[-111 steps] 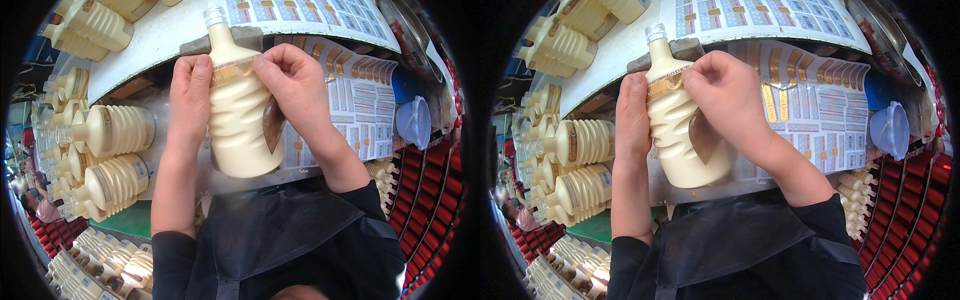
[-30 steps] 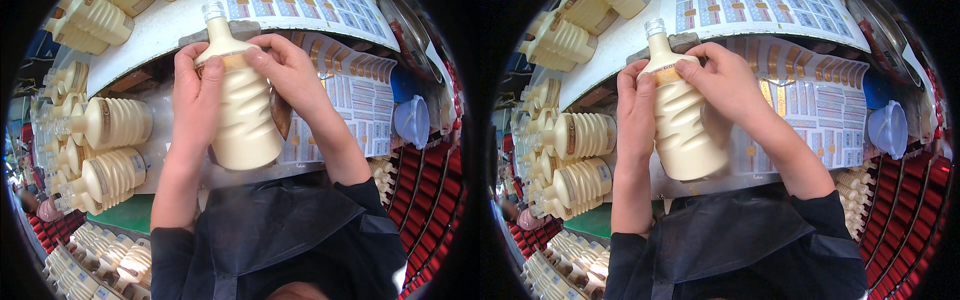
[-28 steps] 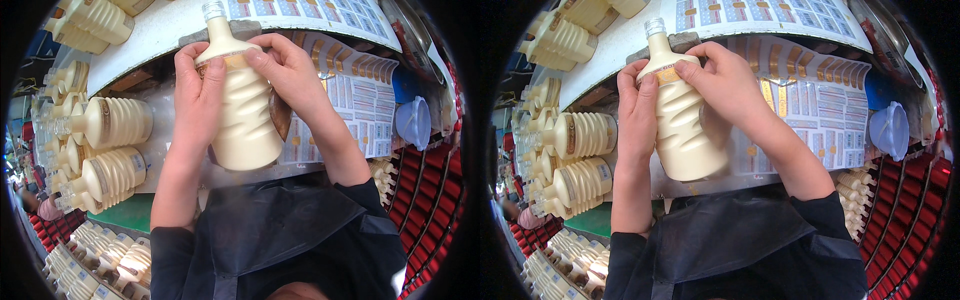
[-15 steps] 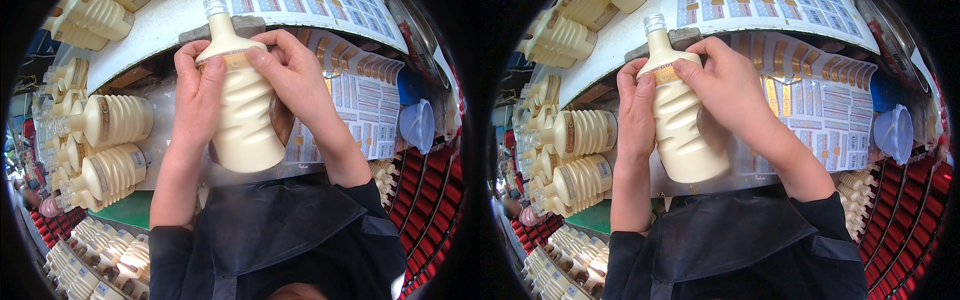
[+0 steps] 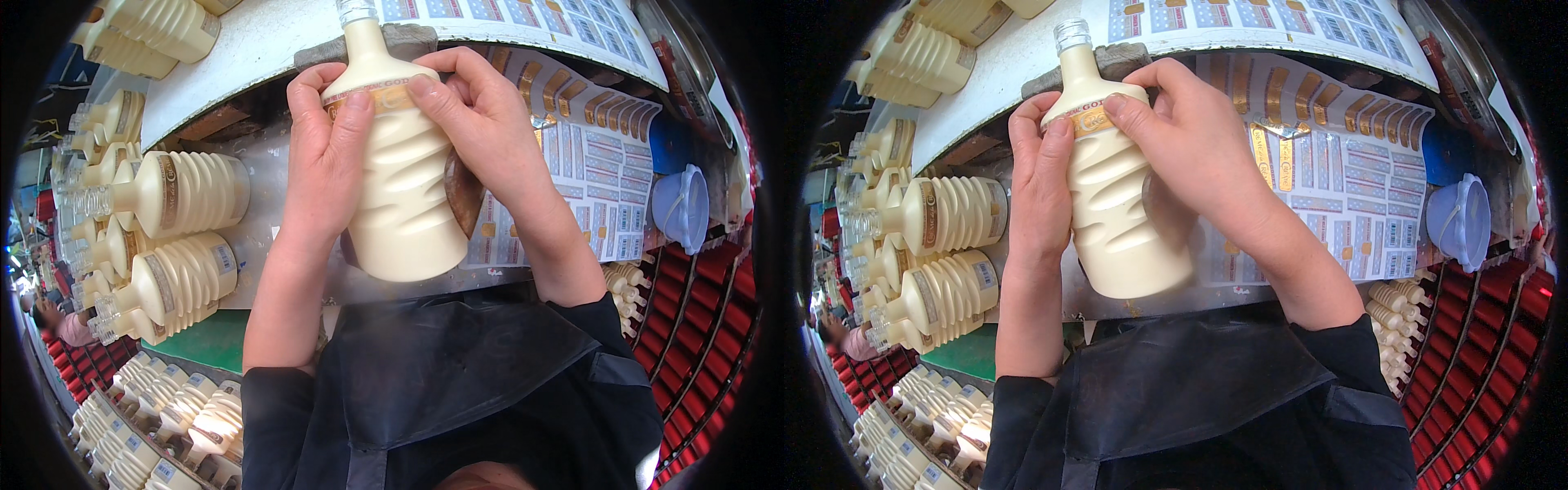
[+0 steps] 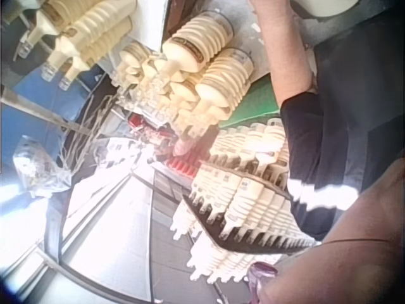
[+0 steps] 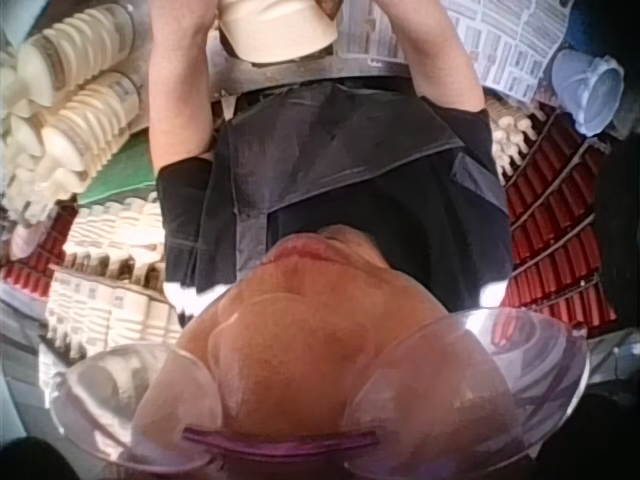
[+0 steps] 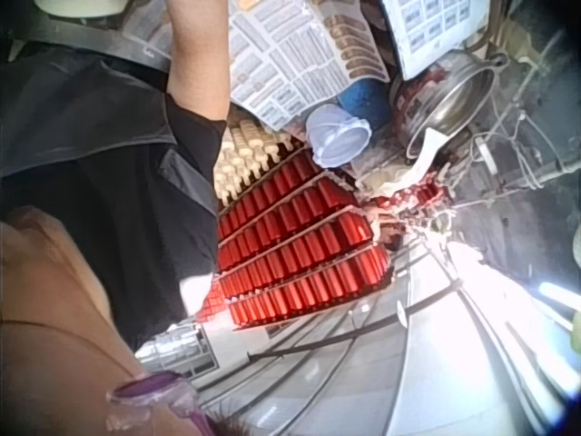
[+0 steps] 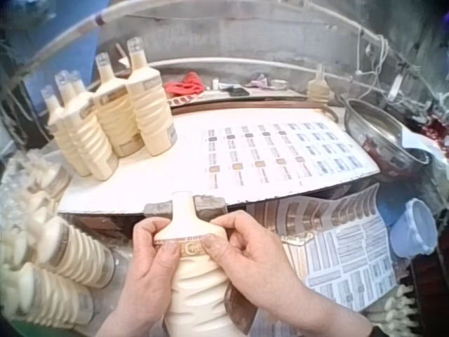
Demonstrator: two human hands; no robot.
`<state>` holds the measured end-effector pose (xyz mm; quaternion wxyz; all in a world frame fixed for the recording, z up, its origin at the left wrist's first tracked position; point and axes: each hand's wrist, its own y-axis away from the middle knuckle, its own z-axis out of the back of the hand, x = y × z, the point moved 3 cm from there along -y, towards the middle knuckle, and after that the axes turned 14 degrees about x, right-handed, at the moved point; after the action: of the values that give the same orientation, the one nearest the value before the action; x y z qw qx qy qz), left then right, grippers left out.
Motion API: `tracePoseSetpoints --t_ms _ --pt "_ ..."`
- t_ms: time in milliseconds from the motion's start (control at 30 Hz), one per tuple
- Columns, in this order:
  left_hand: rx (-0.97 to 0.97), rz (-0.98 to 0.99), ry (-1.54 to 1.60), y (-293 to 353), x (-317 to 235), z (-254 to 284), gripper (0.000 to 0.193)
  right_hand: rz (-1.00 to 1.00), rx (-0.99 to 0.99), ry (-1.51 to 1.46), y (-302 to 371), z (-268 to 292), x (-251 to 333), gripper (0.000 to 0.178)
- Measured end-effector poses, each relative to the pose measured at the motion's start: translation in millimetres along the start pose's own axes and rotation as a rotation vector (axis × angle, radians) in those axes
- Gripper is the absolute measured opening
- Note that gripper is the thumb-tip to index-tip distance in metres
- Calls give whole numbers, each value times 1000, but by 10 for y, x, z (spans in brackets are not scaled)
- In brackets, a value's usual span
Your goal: The person picks up cream-colored plastic bottles from a nearby stack, places them on a workbench, and applies paper labels to the sides. They smooth the labels with their fingers and then set the labeled bottles aside. The process repeats for several bottles.
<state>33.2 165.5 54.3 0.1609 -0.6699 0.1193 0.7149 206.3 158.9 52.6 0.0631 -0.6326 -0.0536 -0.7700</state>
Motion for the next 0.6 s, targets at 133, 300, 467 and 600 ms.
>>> tracePoseSetpoints --t_ms 133,300,467,600 --pt "-6 2 -38 -5 13 13 46 16 76 -69 -8 38 1 32" --pt "-21 -6 -28 -1 7 0 47 36 148 -175 -20 91 -27 30" --pt "-29 -8 -4 0 -15 -25 46 50 103 -231 -40 29 -100 32" --pt "-24 1 -25 0 -35 -21 45 42 63 -192 -52 9 -113 31"
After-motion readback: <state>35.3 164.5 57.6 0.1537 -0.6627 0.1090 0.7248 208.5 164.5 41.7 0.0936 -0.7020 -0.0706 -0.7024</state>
